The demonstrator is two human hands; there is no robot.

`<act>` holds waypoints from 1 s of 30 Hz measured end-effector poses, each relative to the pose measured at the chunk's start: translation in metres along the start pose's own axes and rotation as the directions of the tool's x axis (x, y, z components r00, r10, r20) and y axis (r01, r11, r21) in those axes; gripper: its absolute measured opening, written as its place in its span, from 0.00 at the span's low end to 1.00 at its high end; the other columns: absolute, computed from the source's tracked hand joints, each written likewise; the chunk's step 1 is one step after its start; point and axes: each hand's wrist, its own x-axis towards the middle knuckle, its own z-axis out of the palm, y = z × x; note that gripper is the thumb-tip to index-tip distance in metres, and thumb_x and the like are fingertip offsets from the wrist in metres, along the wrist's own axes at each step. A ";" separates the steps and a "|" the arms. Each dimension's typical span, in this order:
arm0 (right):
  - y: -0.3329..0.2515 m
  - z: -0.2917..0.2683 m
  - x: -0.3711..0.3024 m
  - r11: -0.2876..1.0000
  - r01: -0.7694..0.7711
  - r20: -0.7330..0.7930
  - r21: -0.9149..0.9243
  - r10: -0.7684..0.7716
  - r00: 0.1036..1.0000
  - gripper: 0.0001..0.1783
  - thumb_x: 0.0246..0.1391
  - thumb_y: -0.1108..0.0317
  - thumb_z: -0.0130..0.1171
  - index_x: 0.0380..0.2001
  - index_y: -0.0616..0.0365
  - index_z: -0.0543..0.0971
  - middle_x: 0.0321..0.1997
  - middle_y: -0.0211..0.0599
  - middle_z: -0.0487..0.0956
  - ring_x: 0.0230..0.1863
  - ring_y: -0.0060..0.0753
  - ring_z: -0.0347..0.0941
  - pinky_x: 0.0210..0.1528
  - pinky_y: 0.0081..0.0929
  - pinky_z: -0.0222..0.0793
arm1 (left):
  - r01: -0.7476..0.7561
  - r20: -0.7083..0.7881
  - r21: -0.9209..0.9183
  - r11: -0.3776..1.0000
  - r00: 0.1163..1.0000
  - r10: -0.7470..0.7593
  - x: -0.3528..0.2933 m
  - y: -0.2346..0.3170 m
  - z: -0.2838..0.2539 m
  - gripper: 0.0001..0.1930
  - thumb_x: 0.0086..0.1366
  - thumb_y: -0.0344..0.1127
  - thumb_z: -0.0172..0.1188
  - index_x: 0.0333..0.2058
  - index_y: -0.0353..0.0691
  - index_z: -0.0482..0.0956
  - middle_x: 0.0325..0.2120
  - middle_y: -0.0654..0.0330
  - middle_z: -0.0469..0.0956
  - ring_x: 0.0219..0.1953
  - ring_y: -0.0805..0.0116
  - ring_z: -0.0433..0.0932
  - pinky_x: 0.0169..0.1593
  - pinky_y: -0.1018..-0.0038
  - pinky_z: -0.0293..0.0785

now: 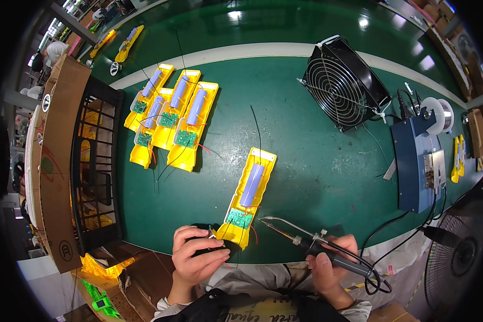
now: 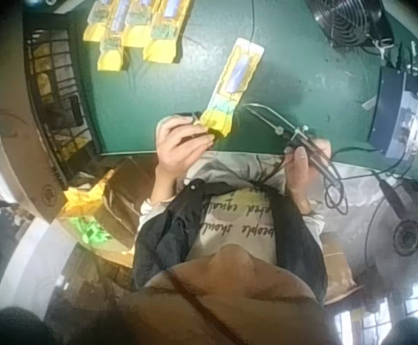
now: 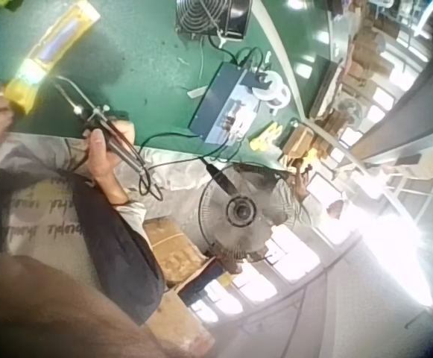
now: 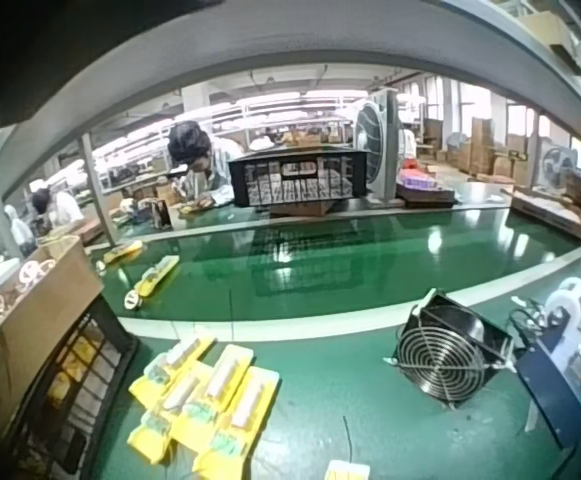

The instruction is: The person solders wires onto flashlight circuit boards using a soldering iron and places the assemblies onto a conveyor belt. The person then retrieves a crate of flashlight parts and solders wires onto more circuit boards.

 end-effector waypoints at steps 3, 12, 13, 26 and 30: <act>0.000 0.002 0.000 1.000 0.000 -0.016 -0.008 -0.001 1.000 0.19 0.45 0.59 0.56 0.28 0.60 0.60 0.16 0.33 0.66 0.10 0.15 0.58 0.11 0.09 0.52 | -0.041 0.079 0.065 0.997 0.996 0.036 0.002 0.000 -0.004 0.11 0.41 0.38 0.66 0.28 0.53 0.82 0.29 0.74 0.76 0.39 0.67 0.69 0.43 0.66 0.65; 0.001 -0.003 -0.004 1.000 -0.019 0.001 0.008 0.019 1.000 0.18 0.45 0.62 0.57 0.29 0.60 0.61 0.18 0.33 0.67 0.11 0.16 0.60 0.13 0.10 0.57 | 0.031 -0.013 0.051 0.998 0.999 -0.031 0.010 0.009 0.001 0.11 0.41 0.31 0.66 0.28 0.48 0.82 0.20 0.69 0.74 0.28 0.70 0.71 0.44 0.66 0.65; 0.002 -0.005 -0.005 0.998 -0.050 0.012 0.040 0.050 0.999 0.18 0.45 0.63 0.58 0.30 0.60 0.61 0.21 0.35 0.68 0.13 0.17 0.63 0.16 0.11 0.62 | 0.035 -0.016 0.052 0.998 0.999 -0.034 0.012 0.012 0.003 0.11 0.41 0.31 0.66 0.28 0.48 0.82 0.20 0.69 0.74 0.28 0.70 0.71 0.44 0.66 0.65; -0.021 0.014 0.001 0.993 -0.064 0.141 -0.099 0.078 0.987 0.17 0.45 0.65 0.58 0.30 0.61 0.62 0.17 0.34 0.69 0.14 0.17 0.64 0.16 0.14 0.59 | 0.393 -0.317 -0.039 0.919 0.867 -0.385 0.015 0.026 0.038 0.08 0.39 0.24 0.65 0.20 0.42 0.77 0.16 0.65 0.64 0.21 0.70 0.61 0.26 0.75 0.56; -0.023 0.018 0.002 0.988 -0.041 0.173 -0.148 0.067 0.983 0.16 0.46 0.67 0.58 0.30 0.61 0.62 0.17 0.35 0.69 0.15 0.17 0.64 0.17 0.14 0.59 | 0.400 -0.322 -0.065 0.914 0.859 -0.399 0.014 0.023 0.040 0.08 0.37 0.24 0.65 0.19 0.41 0.77 0.16 0.65 0.64 0.21 0.70 0.61 0.25 0.76 0.55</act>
